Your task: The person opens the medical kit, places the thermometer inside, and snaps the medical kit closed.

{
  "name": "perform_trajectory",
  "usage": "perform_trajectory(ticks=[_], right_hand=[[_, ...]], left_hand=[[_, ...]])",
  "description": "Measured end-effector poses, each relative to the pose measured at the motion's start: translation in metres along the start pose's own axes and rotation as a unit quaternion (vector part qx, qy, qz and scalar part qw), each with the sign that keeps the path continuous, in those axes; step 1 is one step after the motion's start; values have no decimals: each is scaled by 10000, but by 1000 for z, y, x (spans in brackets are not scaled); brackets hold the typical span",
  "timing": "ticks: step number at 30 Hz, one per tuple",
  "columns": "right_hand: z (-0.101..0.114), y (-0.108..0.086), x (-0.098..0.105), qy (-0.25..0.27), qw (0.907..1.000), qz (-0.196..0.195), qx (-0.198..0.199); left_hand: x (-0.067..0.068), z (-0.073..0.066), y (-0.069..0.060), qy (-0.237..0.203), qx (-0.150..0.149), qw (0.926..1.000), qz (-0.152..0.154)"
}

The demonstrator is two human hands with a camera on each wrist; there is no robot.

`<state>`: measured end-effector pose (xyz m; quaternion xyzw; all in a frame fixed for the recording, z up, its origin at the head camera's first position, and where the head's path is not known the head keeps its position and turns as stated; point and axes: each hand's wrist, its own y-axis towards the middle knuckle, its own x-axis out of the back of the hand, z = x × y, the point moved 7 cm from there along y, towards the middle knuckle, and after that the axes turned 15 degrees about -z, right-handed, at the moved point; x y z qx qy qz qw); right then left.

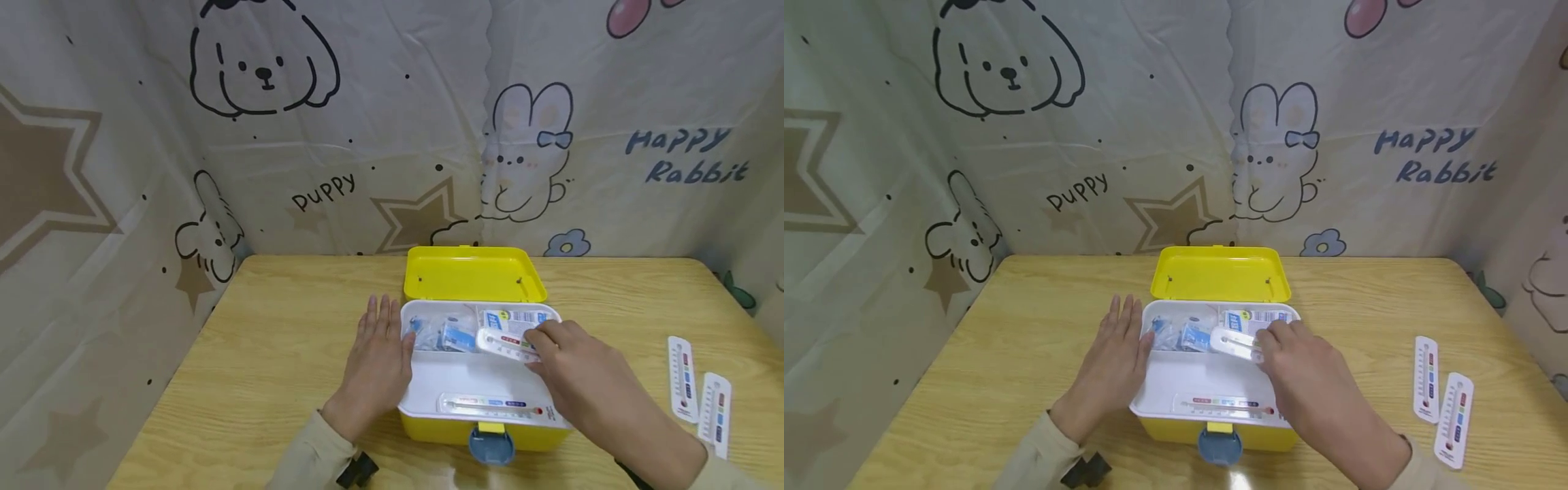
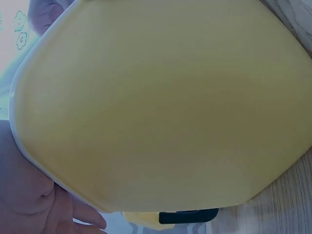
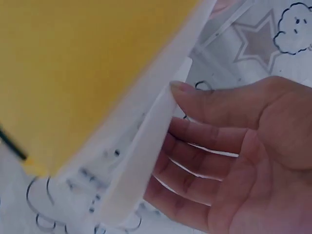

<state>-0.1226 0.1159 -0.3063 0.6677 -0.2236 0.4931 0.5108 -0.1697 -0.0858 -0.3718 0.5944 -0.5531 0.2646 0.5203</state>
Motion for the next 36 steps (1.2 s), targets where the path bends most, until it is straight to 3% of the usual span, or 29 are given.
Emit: perform_trajectory(ticks=[9, 19, 25, 36], right_hand=[[26, 4, -8, 397, 9972, 434, 467], [29, -4, -23, 955, 9870, 1269, 266], [31, -3, -27, 1198, 9826, 1393, 287], [22, 2, -42, 2339, 9511, 2018, 48]], left_hand=[[3, 1, 4, -48, 55, 10000, -15], [2, 1, 2, -158, 112, 9998, 19], [1, 1, -1, -214, 59, 9997, -46], [0, 2, -1, -380, 56, 9992, -91]])
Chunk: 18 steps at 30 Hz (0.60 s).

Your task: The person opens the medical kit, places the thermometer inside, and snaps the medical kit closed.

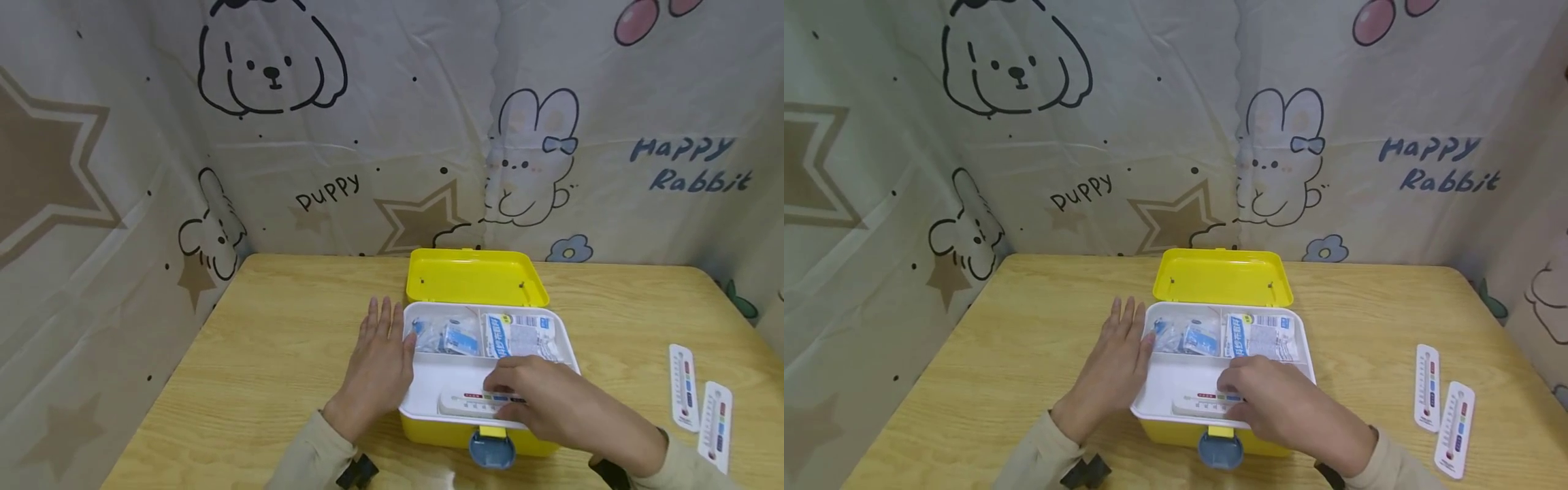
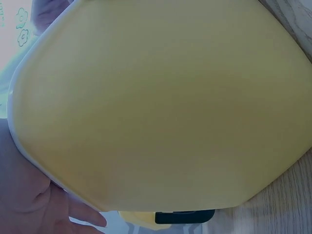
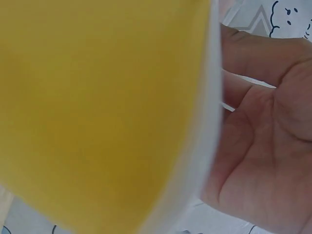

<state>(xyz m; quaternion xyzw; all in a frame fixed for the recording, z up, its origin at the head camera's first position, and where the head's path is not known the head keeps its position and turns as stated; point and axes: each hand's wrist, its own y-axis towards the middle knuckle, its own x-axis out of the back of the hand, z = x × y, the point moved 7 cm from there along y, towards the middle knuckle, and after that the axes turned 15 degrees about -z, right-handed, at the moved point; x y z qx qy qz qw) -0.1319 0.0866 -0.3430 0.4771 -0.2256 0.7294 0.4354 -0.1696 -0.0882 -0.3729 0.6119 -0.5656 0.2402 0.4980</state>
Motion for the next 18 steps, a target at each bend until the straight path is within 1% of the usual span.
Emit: perform_trajectory(ticks=[2, 6, 11, 14, 18], right_hand=[[-2, 0, -2, 43, 9999, 62, -65], [-4, 0, -3, 119, 9999, 95, -33], [-4, 1, -2, 253, 9995, 82, 142], [-5, 1, -1, 340, 9993, 61, 174], [-6, 0, 0, 513, 9986, 54, 68]], left_hand=[[-1, 1, 0, -2, 30, 10000, 27], [-1, 2, -1, -19, 107, 9999, 86], [-2, 3, -1, -62, 144, 9998, 101], [-2, 3, -1, -75, 158, 9998, 96], [-2, 3, -1, -99, 153, 9998, 74]])
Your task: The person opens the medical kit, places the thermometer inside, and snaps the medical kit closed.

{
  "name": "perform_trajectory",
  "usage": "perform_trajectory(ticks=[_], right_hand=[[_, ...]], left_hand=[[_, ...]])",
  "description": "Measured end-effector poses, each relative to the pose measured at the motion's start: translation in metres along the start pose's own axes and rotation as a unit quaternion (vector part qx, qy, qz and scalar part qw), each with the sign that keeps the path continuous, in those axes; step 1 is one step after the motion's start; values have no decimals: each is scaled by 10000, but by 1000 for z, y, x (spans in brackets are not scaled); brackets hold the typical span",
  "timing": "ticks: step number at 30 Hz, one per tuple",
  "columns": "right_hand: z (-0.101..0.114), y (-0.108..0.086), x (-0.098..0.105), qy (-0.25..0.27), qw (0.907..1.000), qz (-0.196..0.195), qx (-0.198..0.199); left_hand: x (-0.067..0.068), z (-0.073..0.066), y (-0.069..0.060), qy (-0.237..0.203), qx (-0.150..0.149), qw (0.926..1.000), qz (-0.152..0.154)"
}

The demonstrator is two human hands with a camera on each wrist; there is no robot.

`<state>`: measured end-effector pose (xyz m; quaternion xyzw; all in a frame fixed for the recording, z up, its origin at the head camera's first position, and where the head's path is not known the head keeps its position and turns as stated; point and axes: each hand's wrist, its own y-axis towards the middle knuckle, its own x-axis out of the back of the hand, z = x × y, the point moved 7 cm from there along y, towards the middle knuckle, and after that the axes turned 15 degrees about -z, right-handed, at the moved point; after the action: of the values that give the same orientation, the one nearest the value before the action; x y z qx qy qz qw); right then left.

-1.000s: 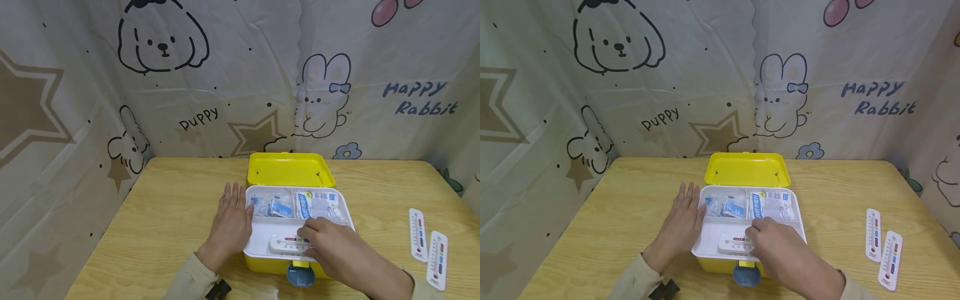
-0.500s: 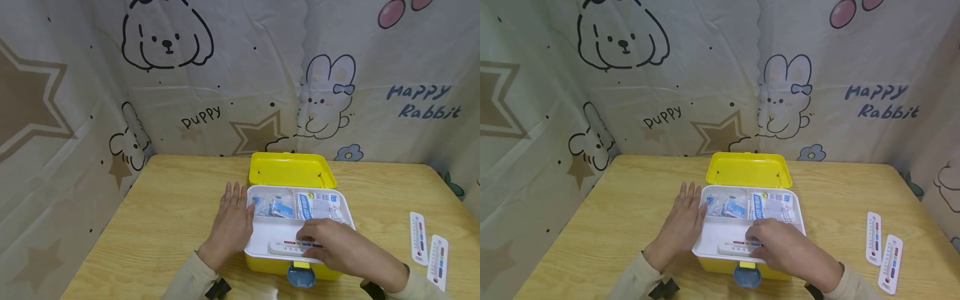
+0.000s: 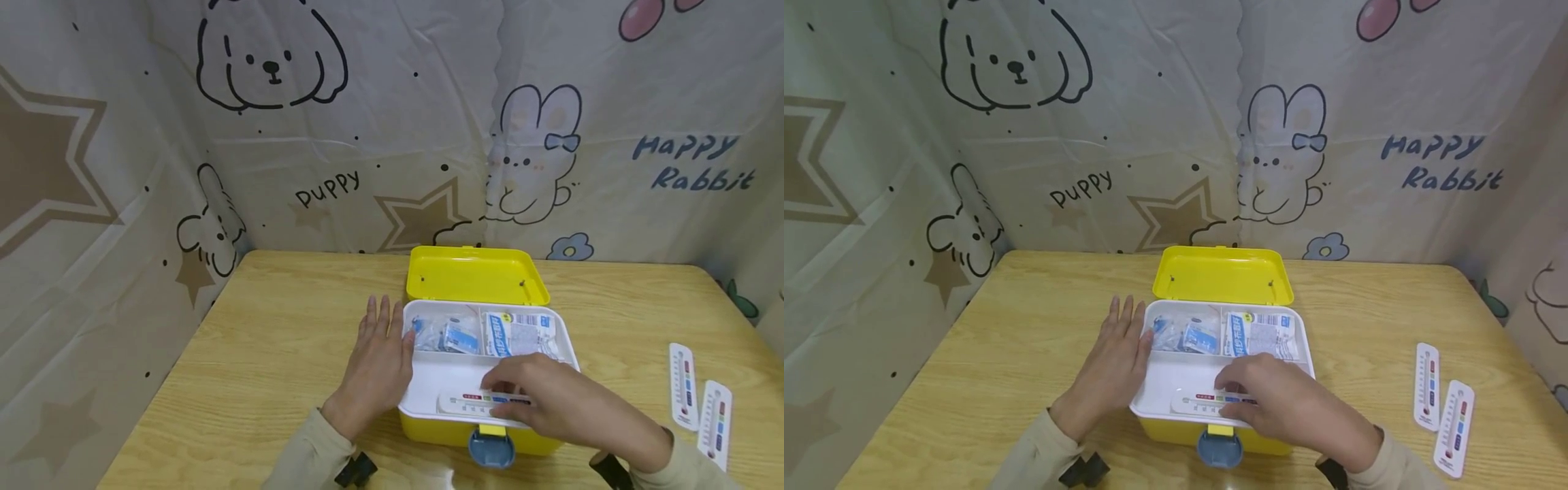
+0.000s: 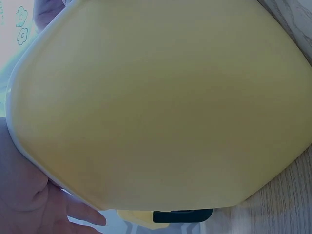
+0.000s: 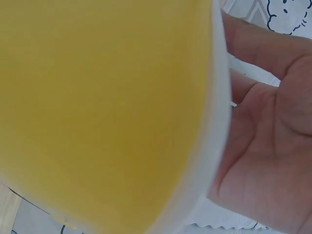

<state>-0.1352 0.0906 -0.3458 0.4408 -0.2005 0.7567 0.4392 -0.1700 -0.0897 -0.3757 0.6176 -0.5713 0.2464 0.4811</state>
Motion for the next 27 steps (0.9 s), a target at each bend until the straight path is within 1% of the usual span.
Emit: perform_trajectory(ticks=[5, 8, 15, 21, 24, 27], right_hand=[[1, -1, -1, 35, 10000, 12, -82], [3, -1, -1, 46, 10000, 35, -54], [4, -5, -2, 175, 9996, 136, -182], [0, -9, 1, 400, 9991, 83, -111], [-6, -13, 10, 410, 9990, -147, -40], [-15, -19, 27, 121, 9979, -624, -124]], left_hand=[[0, 1, 0, -35, 35, 10000, 6], [0, 1, 0, -66, 28, 10000, -17], [0, 0, 0, -101, -13, 9999, -16], [0, -1, 1, -45, -22, 10000, 12], [1, -2, 1, 4, -37, 10000, 21], [1, -3, 1, 92, -89, 9999, 7]])
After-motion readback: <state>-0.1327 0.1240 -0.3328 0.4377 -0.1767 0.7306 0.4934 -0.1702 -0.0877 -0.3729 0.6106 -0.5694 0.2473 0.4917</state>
